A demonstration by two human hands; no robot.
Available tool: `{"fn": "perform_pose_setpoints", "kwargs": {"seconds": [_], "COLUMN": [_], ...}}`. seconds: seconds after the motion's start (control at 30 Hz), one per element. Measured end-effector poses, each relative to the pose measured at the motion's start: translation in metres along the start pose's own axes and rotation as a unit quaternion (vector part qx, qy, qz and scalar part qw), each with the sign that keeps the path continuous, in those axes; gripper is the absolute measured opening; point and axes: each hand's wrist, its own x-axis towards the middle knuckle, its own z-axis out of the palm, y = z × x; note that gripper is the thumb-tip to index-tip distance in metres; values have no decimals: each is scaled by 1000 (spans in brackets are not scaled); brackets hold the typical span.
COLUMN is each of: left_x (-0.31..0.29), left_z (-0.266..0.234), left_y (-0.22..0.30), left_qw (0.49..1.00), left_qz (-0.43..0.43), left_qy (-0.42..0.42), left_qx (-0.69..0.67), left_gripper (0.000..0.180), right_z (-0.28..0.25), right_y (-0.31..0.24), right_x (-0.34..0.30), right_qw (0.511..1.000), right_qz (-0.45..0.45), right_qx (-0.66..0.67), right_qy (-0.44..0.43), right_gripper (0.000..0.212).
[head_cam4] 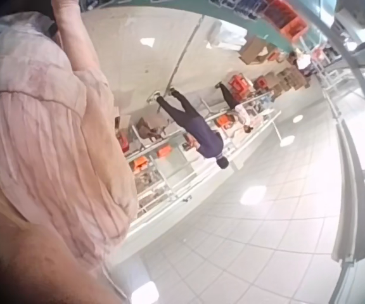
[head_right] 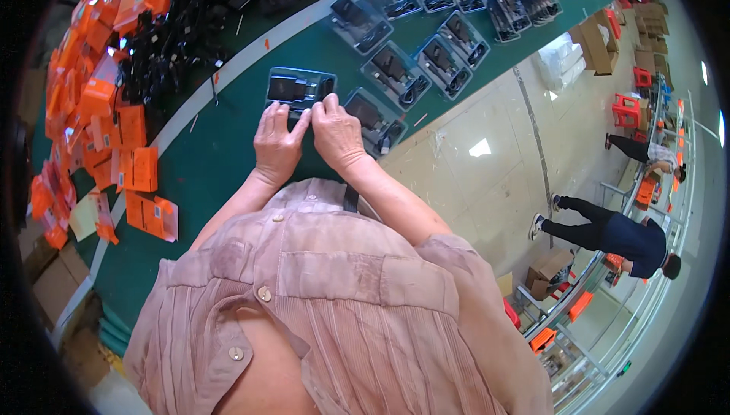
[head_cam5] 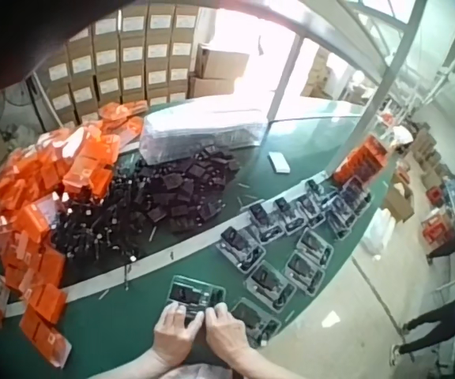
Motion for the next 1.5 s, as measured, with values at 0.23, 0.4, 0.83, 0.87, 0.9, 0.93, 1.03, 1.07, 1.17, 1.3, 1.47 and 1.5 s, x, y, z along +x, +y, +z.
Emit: {"fn": "perform_pose_setpoints", "kwargs": {"seconds": [0.23,0.4,0.83,0.87,0.9,0.93,1.03,1.07,1.17,1.3,1.47,1.5], "left_x": [19,44,97,96,98,100,115,116,128,132,136,134], "left_z": [0,7,9,11,19,22,33,32,35,36,30,28], "left_y": [-29,-26,21,27,35,40,44,42,43,53,61,60], "left_qw": [997,991,989,989,982,970,968,964,944,930,915,914], "left_qz": [51,84,-84,-88,-111,-137,-169,-192,-267,-304,-286,-291], "left_qy": [-43,-39,-119,-116,-155,-197,-181,-183,-192,-207,-277,-275], "left_qx": [-47,-94,-22,-13,15,45,31,18,15,27,66,67], "left_gripper": [38,36,87,87,91,96,99,99,104,108,116,116], "right_z": [-63,-32,-128,-141,-151,-159,-180,-179,-167,-147,-147,-151], "right_y": [24,46,185,212,241,266,323,331,352,339,354,356], "right_x": [-45,-65,-22,-5,10,23,63,70,103,147,199,210], "right_qw": [998,989,995,993,989,986,984,985,988,992,980,981], "right_qz": [26,115,1,8,16,18,31,25,26,35,101,109], "right_qx": [-27,-87,2,-15,-39,-56,-101,-94,-90,-52,-52,-50], "right_qy": [59,22,100,119,142,155,144,143,124,107,162,154], "right_gripper": [74,94,89,90,92,92,91,91,90,84,84,84]}}
